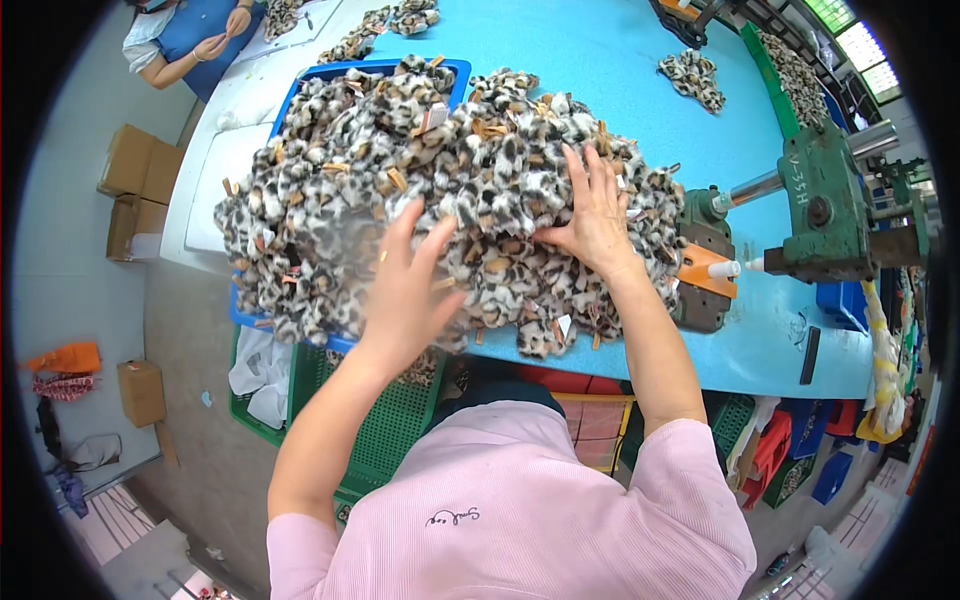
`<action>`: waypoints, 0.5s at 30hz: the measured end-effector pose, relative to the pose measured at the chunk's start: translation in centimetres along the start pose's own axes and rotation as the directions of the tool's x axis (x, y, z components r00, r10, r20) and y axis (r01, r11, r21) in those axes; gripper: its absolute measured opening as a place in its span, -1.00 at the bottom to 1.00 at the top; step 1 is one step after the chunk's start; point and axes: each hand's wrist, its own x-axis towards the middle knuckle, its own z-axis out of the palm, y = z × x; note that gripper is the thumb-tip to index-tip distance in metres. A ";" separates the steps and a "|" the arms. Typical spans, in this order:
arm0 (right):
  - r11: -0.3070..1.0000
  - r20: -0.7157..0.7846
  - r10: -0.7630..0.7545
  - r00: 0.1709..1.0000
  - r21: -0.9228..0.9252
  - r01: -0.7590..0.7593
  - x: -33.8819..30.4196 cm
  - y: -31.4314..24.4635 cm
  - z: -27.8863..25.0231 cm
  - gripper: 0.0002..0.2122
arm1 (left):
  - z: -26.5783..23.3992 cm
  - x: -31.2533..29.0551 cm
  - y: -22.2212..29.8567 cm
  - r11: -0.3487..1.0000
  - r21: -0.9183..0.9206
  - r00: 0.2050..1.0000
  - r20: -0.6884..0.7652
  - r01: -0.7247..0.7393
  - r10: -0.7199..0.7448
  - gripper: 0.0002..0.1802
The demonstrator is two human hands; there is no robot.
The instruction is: The recorder uses a mechanical press to attach components to plush leopard-print toy parts and then sorts the finished parts into large green crates.
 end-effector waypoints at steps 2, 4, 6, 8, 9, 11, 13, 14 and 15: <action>0.987 -0.016 -0.067 0.998 -0.145 0.064 -0.1 0.9 0.7 0.01 | 1.7 4.4 -0.3 0.999 0.026 0.999 0.027 -0.027 0.026 -0.02; 0.983 0.011 -0.071 0.997 -0.166 0.072 0.1 1.4 1.3 0.02 | 4.2 7.1 -1.0 0.998 0.042 0.994 0.094 0.053 -0.057 0.05; 0.976 -0.017 -0.097 0.995 -0.196 0.092 0.5 1.9 2.0 -0.04 | 5.6 9.0 -0.8 0.986 0.122 0.973 0.184 0.115 -0.136 0.10; 0.975 -0.013 -0.069 0.998 -0.213 0.064 1.5 3.1 3.0 -0.11 | 6.7 9.9 -0.4 0.961 0.256 0.942 0.282 0.107 -0.180 0.10; 0.977 -0.019 -0.074 0.997 -0.200 0.068 2.1 3.2 2.8 -0.12 | 7.0 10.2 -0.2 0.951 0.292 0.947 0.265 0.102 -0.183 0.05; 0.992 -0.071 -0.107 0.992 -0.077 0.101 3.1 3.7 2.5 -0.19 | 8.6 10.1 -0.3 0.943 0.320 0.968 0.192 0.095 -0.163 0.00; 0.991 -0.119 -0.102 0.988 0.078 0.112 3.4 4.2 2.1 -0.31 | 9.0 10.0 -0.7 0.987 0.119 0.985 0.120 0.112 -0.127 -0.14; 0.985 -0.134 -0.106 0.985 0.125 0.123 3.6 4.4 2.1 -0.33 | 9.3 9.9 -1.0 0.995 0.008 0.993 0.070 0.100 -0.100 -0.19; 0.973 -0.186 -0.126 0.975 0.169 0.158 3.6 4.7 2.0 -0.38 | 9.3 9.9 -0.5 0.993 -0.092 0.997 0.004 0.076 -0.076 -0.28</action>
